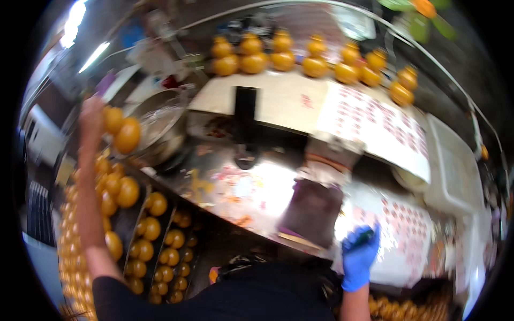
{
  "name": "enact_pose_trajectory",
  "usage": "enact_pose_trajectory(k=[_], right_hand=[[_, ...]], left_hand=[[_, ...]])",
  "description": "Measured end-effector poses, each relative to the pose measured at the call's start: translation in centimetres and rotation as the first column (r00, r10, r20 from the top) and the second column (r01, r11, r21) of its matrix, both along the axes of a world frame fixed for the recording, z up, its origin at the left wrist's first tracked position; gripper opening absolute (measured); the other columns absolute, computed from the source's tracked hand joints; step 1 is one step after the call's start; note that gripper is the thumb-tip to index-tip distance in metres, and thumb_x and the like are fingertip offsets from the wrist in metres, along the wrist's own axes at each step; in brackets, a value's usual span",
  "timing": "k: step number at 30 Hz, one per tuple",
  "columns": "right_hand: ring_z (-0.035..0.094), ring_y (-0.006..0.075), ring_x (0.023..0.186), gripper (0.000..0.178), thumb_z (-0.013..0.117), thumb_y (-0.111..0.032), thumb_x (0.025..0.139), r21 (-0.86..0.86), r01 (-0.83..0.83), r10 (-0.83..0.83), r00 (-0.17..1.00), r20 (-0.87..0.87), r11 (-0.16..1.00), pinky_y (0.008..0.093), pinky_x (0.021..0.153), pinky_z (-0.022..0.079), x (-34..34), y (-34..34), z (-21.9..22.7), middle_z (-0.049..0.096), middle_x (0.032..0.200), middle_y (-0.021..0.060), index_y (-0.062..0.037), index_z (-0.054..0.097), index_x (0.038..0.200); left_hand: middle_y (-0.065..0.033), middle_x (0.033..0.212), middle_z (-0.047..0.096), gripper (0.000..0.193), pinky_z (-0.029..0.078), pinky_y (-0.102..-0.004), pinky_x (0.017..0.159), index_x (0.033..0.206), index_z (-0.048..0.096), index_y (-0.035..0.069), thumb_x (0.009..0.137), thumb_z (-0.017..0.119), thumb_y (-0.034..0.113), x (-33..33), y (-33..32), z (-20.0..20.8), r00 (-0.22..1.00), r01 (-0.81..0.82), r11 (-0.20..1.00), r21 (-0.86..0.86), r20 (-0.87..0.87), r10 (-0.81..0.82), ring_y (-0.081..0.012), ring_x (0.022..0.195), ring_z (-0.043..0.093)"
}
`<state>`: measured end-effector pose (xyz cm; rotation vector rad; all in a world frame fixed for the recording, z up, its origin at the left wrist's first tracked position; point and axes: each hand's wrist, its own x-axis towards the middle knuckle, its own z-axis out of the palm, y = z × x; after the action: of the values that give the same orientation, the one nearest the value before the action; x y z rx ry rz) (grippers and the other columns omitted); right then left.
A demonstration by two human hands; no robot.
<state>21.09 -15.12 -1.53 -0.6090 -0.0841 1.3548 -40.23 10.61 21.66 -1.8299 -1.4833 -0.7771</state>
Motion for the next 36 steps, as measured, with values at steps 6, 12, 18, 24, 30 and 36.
enact_pose_trajectory(k=[6, 12, 18, 24, 30, 36], right_hand=[[0.042, 0.0123, 0.049, 0.022, 0.054, -0.026, 0.095, -0.165, -0.245, 0.294, 0.837, 0.462, 0.956, 0.026, 0.051, 0.04, -3.6, 2.1, 3.4, 0.053, 0.071, 0.0024, -0.0077, 0.058, 0.083], [0.063, 0.0148, 0.086, 0.08, 0.079, -0.034, 0.075, -0.134, -0.351, 0.212, 0.192, 0.958, 0.927, 0.0285, 0.078, 0.05, -4.9, 5.5, 6.7, 0.059, 0.124, 0.0117, -0.0051, 0.042, 0.14], [0.06, 0.0336, 0.112, 0.098, 0.073, -0.059, 0.07, -0.268, -0.125, 0.258, -0.092, 0.962, 0.955, 0.0391, 0.095, 0.047, -2.5, 7.8, 4.2, 0.058, 0.124, 0.022, -0.0036, 0.037, 0.143], [0.061, 0.0314, 0.11, 0.087, 0.074, -0.053, 0.073, -0.278, -0.136, 0.284, 0.025, 0.958, 0.951, 0.0376, 0.093, 0.048, -1.8, 9.2, 3.5, 0.061, 0.121, 0.0211, -0.0025, 0.045, 0.138], [0.061, 0.0272, 0.111, 0.083, 0.076, -0.044, 0.076, -0.244, -0.145, 0.251, 0.035, 0.967, 0.959, 0.0356, 0.093, 0.048, -1.8, 8.9, 3.2, 0.059, 0.124, 0.0208, 0.0003, 0.044, 0.138], [0.061, 0.034, 0.111, 0.074, 0.073, -0.044, 0.079, -0.069, -0.084, 0.081, 0.146, 0.986, 0.994, 0.0374, 0.093, 0.049, -2.8, 7.4, 2.0, 0.057, 0.127, 0.0207, -0.0046, 0.048, 0.135]], left_hand=[[-0.0075, 0.096, 0.06, 0.024, 0.045, -0.0297, 0.084, 0.101, 0.058, 0.002, 0.101, 0.046, 0.023, 13.5, -7.6, 3.5, 0.873, 0.423, 0.867, -0.264, 0.377, -0.311, -0.015, 0.091, 0.058], [-0.0086, 0.092, 0.06, 0.017, 0.046, -0.0292, 0.083, 0.096, 0.056, 0.002, 0.097, 0.041, 0.01, 31.9, -4.4, -3.1, 0.48, 0.867, 0.222, -0.446, 0.626, -0.615, -0.0179, 0.088, 0.059], [-0.0127, 0.115, 0.057, 0.023, 0.046, -0.0325, 0.088, 0.113, 0.057, 0.004, 0.092, 0.056, 0.012, 42.0, -0.1, -15.9, 0.285, 0.958, 0.156, -0.239, 0.783, -0.553, -0.0237, 0.099, 0.058], [-0.0187, 0.139, 0.039, 0.094, 0.032, -0.0432, 0.11, 0.143, 0.033, 0.005, 0.069, 0.084, 0.034, 38.9, -8.4, -21.9, 0.301, 0.949, 0.097, -0.301, 0.76, -0.576, -0.0361, 0.134, 0.034], [-0.0199, 0.142, 0.036, 0.094, 0.033, -0.0403, 0.109, 0.145, 0.026, 0.006, 0.069, 0.081, 0.009, 40.4, -10.8, -24.0, 0.379, 0.926, 0.222, -0.307, 0.755, -0.536, -0.035, 0.132, 0.037], [-0.0213, 0.142, 0.035, 0.096, 0.028, -0.0419, 0.112, 0.145, 0.024, 0.004, 0.066, 0.08, 0.004, 40.2, -11.2, -22.4, 0.519, 0.855, 0.286, -0.433, 0.702, -0.488, -0.037, 0.134, 0.035]])
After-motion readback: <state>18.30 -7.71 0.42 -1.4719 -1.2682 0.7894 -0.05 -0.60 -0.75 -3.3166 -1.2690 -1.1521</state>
